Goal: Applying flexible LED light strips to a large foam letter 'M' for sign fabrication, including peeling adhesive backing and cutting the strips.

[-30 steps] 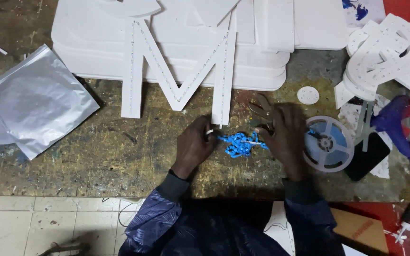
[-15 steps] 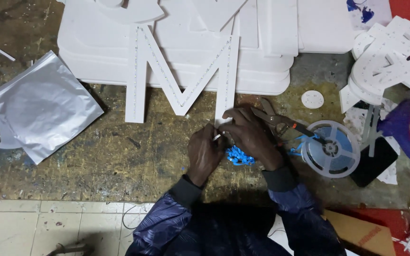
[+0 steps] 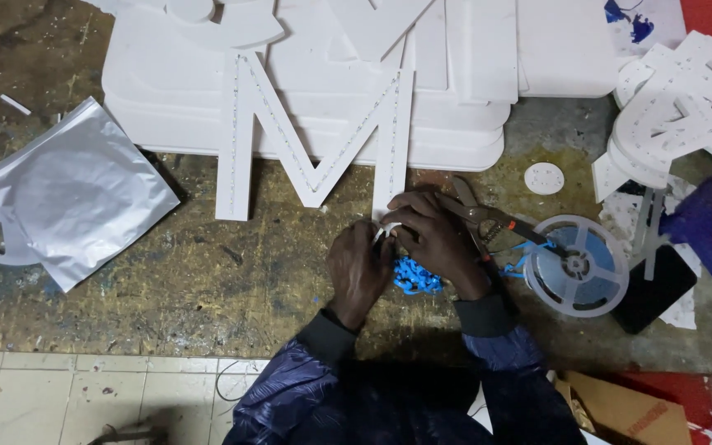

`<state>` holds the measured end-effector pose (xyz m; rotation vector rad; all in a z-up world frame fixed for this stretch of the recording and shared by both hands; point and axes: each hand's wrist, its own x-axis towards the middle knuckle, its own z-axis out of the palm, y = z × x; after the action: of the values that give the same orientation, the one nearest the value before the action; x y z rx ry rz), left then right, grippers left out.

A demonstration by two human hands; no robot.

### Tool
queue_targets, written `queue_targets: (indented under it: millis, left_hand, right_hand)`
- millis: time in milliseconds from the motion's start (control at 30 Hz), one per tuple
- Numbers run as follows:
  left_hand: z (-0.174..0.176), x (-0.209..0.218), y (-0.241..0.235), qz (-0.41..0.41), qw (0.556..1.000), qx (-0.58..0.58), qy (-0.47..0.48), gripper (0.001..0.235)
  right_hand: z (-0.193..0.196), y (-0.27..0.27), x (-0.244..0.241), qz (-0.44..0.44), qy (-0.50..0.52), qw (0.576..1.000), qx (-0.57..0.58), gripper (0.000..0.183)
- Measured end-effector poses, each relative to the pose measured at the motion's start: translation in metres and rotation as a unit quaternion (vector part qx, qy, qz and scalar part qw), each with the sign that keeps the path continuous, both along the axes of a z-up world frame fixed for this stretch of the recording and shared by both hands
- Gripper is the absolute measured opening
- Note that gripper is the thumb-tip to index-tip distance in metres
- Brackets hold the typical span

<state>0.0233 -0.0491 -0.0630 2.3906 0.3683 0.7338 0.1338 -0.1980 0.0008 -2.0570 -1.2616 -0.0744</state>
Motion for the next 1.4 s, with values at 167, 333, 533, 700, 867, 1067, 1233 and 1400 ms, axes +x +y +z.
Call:
queue_targets:
  millis: [167,333,533,700,867,1067,1233,1400]
  left_hand:
    - [0.003,0.000,0.000,0.001,0.999,0.013,-0.045,0.033]
    - [-0.006,0.002,0.000,0.012,0.997,0.027,-0.075,0.032]
    - [0.000,0.000,0.001,-0.002,0.997,0.032,-0.077,0.030]
    - [0.012,0.000,0.000,-0.005,0.995,0.031,-0.090,0.030]
    - [0.008,0.001,-0.001,0.001,0.994,0.033,-0.102,0.028]
    - [-0.003,-0.001,0.001,-0.008,0.995,0.003,-0.102,0.029]
    - [-0.003,-0.003,0.001,-0.014,0.996,-0.026,-0.086,0.032]
    - [-0.001,-0.005,0.003,-0.017,0.990,-0.139,-0.010,0.032]
  right_hand:
    - [-0.028,-0.006,0.007,-0.006,-0.016,1.000,-0.014,0.012]
    - [-0.015,-0.004,0.005,-0.006,-0.074,0.997,-0.030,0.010]
    - [-0.020,-0.006,0.005,0.005,-0.033,0.999,-0.005,0.008]
    - [-0.019,-0.006,0.007,0.006,-0.035,0.999,0.004,0.013]
    - [-0.034,-0.007,0.010,0.005,-0.053,0.999,-0.003,0.006]
    - [-0.033,-0.006,0.008,0.014,-0.108,0.994,-0.013,0.004]
    - [-0.031,-0.006,0.008,0.011,-0.098,0.995,-0.001,0.002]
    - [-0.039,-0.009,0.008,-0.004,-0.093,0.996,0.003,0.003]
